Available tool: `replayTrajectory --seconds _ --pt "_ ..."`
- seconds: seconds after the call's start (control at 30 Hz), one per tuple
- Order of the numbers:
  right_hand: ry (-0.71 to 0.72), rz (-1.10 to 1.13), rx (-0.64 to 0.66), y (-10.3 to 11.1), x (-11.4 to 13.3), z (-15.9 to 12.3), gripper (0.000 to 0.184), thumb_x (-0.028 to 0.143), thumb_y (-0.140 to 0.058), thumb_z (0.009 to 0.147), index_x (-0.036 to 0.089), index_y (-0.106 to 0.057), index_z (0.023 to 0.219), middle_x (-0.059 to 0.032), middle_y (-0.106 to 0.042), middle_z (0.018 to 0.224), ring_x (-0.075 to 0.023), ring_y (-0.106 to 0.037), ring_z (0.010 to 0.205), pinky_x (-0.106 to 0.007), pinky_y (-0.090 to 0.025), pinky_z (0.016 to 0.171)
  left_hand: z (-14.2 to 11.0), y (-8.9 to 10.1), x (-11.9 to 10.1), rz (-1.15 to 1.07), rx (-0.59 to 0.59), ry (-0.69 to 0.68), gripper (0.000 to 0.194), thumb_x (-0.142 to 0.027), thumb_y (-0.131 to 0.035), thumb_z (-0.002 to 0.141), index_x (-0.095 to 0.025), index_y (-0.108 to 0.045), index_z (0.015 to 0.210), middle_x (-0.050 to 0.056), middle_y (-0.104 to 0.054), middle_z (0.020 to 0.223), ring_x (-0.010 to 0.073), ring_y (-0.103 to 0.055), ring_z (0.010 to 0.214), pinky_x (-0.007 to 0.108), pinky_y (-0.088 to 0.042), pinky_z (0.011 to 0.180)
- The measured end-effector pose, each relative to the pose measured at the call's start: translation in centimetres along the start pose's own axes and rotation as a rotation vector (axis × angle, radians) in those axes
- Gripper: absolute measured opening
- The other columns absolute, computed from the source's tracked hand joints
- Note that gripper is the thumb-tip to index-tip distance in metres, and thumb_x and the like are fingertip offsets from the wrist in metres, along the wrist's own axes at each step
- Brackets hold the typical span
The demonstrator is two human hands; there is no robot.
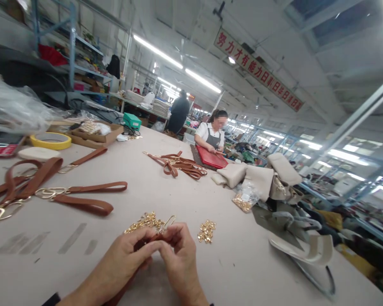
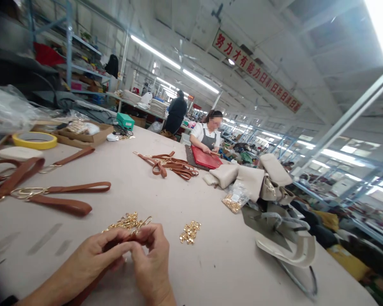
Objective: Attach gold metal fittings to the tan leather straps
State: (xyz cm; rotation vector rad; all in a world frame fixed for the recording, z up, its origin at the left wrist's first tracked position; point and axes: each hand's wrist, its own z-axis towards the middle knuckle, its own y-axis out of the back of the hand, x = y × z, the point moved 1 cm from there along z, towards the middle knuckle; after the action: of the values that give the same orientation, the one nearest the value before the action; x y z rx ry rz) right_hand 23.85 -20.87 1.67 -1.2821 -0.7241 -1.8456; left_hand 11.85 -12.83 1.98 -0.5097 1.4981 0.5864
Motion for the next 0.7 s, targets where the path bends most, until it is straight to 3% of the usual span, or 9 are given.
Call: replayTrajectory --seconds 0.2,0.37,0.53,0.63,0.7 --pt "-0.106 0.095 -0.053 -0.1 0.1 0.3 0.018 0.026 -0.068 0.075 0.02 -0.055 0.086 0.0012 -0.063 0.078 -0.0141 -0.062 0.072 -0.026 -0.051 0.068 0.3 0.4 -0.1 0.027 -0.028 -0.02 0.022 -0.041 -0.058 0.082 -0.02 -0.065 0.081 0.0 -0.064 0.076 0.0169 -0.059 0.065 0.024 -0.046 0.063" --pt "-0.151 0.046 0.189 -0.9 0.7 -0.1 0.02 0.035 -0.066 0.08 0.018 -0.067 0.089 -0.0029 -0.069 0.082 -0.018 -0.063 0.076 -0.029 -0.052 0.07 -0.7 0.2 -1.6 0.176 -0.13 -0.152 0.02 -0.029 -0.052 0.085 -0.019 -0.064 0.074 0.002 -0.066 0.072 0.0191 -0.06 0.071 0.026 -0.044 0.067" --pt "-0.156 0.006 0.274 -0.5 0.4 0.0 0.029 0.042 -0.065 0.082 0.019 -0.072 0.099 -0.0071 -0.073 0.093 -0.0243 -0.067 0.088 -0.034 -0.055 0.077 -1.1 -0.2 -1.9 0.192 -0.254 -0.172 0.014 -0.021 -0.054 0.08 -0.018 -0.064 0.072 0.003 -0.066 0.07 0.0182 -0.058 0.068 0.027 -0.043 0.065" --pt "-0.186 0.015 0.286 0.0 -0.2 0.2 0.032 0.044 -0.065 0.082 0.02 -0.072 0.102 -0.0082 -0.073 0.098 -0.0262 -0.067 0.091 -0.036 -0.055 0.08 -1.2 -0.3 -2.0 0.143 -0.225 -0.166 0.013 -0.018 -0.054 0.079 -0.017 -0.066 0.075 0.003 -0.068 0.073 0.0176 -0.059 0.07 0.026 -0.044 0.066" --pt "-0.194 0.002 0.256 0.2 -0.4 0.2 0.029 0.044 -0.067 0.08 0.021 -0.073 0.097 -0.0068 -0.073 0.09 -0.0257 -0.068 0.087 -0.034 -0.056 0.076 -1.4 -0.3 -2.3 0.09 -0.161 -0.19 0.016 -0.017 -0.052 0.082 -0.017 -0.067 0.078 0.002 -0.068 0.075 0.0165 -0.059 0.072 0.025 -0.044 0.067"
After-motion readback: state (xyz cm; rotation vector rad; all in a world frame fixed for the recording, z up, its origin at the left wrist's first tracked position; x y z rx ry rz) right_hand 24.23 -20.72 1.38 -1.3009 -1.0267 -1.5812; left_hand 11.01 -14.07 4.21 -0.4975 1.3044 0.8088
